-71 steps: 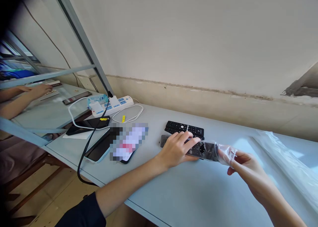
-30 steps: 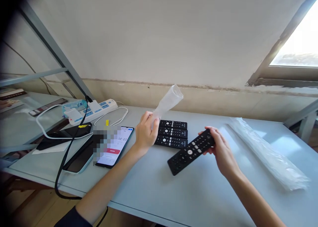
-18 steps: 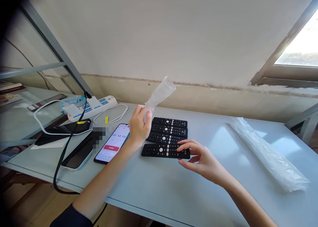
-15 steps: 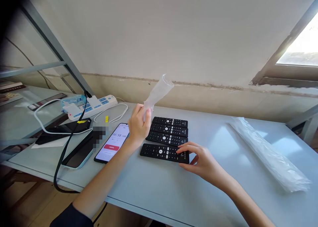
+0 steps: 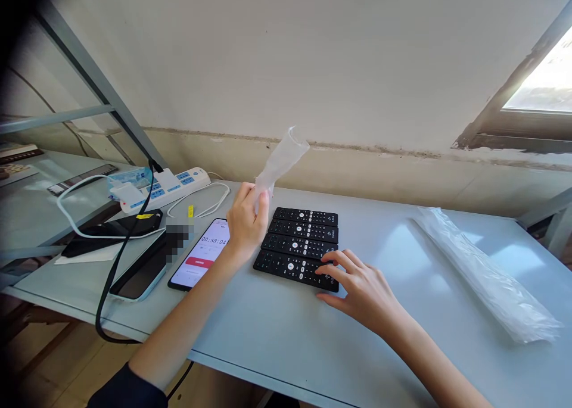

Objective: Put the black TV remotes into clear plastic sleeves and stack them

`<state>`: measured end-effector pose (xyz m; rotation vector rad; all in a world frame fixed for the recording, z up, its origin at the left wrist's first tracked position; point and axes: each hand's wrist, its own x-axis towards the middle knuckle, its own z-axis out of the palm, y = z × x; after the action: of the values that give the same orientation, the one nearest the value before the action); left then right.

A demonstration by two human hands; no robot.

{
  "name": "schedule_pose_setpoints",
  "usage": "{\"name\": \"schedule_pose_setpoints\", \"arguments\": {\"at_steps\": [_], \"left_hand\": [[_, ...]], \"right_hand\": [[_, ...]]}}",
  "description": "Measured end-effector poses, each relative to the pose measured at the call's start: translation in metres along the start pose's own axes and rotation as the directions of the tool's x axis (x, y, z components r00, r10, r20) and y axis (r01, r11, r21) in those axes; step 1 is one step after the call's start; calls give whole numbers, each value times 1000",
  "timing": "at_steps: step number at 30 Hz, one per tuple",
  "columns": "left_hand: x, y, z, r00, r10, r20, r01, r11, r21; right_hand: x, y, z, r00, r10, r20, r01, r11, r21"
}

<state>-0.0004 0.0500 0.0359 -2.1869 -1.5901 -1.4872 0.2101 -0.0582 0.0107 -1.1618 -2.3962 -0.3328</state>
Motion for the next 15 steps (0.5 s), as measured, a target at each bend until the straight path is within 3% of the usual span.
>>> {"name": "schedule_pose_setpoints", "arguments": {"at_steps": [5,15], "left_hand": [[-1,1,2,1000,15,1,-15,1000,-4],[-4,2,3,999,23,47,-23,1000,6]], "right_hand": [[1,-4,4,997,-27,-71,27,1000,8],[3,-10,10,990,41,-137,-34,998,50]]}}
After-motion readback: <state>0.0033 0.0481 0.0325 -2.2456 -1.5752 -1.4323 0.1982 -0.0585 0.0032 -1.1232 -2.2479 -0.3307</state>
